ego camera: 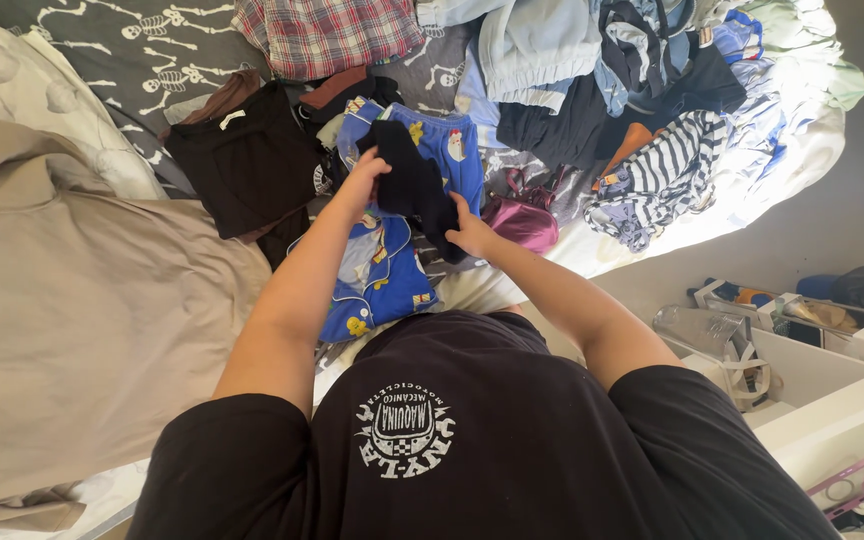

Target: The person folds various clothing items on a bed, including a blue pajama set, underwear, socks, and a striped shirt. They smooth and fold each item neatly, placing them in a pile.

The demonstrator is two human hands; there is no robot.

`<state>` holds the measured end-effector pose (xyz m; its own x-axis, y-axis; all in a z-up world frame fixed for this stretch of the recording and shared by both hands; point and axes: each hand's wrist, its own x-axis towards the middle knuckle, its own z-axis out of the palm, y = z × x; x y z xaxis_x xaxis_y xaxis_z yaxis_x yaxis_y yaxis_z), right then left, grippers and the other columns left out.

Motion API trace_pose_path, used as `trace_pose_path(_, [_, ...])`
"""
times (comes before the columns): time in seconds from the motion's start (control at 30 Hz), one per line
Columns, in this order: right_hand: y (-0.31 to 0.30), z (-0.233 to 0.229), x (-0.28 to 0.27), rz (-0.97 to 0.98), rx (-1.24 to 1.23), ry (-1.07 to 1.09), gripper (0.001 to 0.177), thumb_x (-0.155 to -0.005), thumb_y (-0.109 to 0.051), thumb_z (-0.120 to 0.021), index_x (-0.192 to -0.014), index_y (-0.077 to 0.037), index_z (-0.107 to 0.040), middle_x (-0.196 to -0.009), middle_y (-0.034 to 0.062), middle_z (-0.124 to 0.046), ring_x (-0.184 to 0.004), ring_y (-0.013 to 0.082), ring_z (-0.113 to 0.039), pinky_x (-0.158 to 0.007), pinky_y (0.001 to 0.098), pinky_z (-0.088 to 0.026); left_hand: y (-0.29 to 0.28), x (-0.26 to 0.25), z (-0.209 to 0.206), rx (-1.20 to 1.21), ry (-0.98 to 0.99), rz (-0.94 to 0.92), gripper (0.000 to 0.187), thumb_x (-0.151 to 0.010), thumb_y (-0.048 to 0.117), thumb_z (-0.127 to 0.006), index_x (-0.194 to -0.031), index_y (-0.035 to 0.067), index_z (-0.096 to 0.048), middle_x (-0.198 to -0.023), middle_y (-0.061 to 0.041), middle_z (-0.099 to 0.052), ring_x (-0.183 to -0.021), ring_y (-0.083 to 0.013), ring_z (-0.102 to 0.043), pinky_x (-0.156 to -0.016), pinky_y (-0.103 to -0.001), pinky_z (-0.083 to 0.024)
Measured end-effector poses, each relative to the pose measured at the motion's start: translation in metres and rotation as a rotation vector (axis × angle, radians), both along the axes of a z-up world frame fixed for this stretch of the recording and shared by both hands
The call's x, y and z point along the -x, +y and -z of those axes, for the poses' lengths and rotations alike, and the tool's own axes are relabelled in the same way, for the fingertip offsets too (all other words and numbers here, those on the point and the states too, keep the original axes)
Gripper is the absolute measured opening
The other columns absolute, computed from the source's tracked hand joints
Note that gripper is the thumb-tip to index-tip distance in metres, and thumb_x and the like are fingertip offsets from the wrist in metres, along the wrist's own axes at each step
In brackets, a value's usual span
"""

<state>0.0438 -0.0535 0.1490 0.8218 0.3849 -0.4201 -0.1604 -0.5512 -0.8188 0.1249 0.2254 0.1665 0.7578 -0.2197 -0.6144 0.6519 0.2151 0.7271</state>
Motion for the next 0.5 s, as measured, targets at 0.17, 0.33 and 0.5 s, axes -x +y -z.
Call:
trace_pose_path(0.17, [-0.004,-0.013,-0.006,-0.017,0.173,0.101,0.085,-0.082,-0.021,-0.066,-0.157,-0.016,-0.025,-0.094,0.0261,-0.066,-0.09,0.0398,-0.068,-0.082,0.0451,-0.052,0.001,0.01,0.062,-0.263,-0.135,-0.107,0.036,-0.085,0.015,-0.07,-0.121,0.009,-0.071,-0.092,0.0,-0.066,-0.08,-0.0105,-0.058,-0.067,-0.028,-0.044])
trace_pose_path(0.33, [-0.005,0.028,-0.011,-0.041,0.256,-0.033,0.067,-0.084,-0.035,-0.074,-0.14,-0.01,-0.048,-0.101,0.0242,-0.065,-0.095,0.0398,-0.065,-0.084,0.0463,-0.051,0.008,0.001,0.066,-0.589,-0.351,-0.131,0.034,-0.081,0.015,-0.079,-0.113,0.005,-0.073,-0.106,-0.009,-0.066,-0.098,-0.0221,-0.063,-0.084,-0.034,-0.05])
trace_pose_path(0.5, [0.002,0.016,-0.01,-0.044,0.309,-0.205,0.06,-0.075,-0.044,-0.084,-0.115,-0.005,-0.062,-0.104,0.0234,-0.058,-0.097,0.0405,-0.061,-0.085,0.0459,-0.052,0.006,-0.008,0.049,-0.842,-0.529,-0.033,0.042,-0.072,0.021,-0.087,-0.108,0.003,-0.075,-0.131,-0.02,-0.054,-0.12,-0.0367,-0.054,-0.099,-0.041,-0.046])
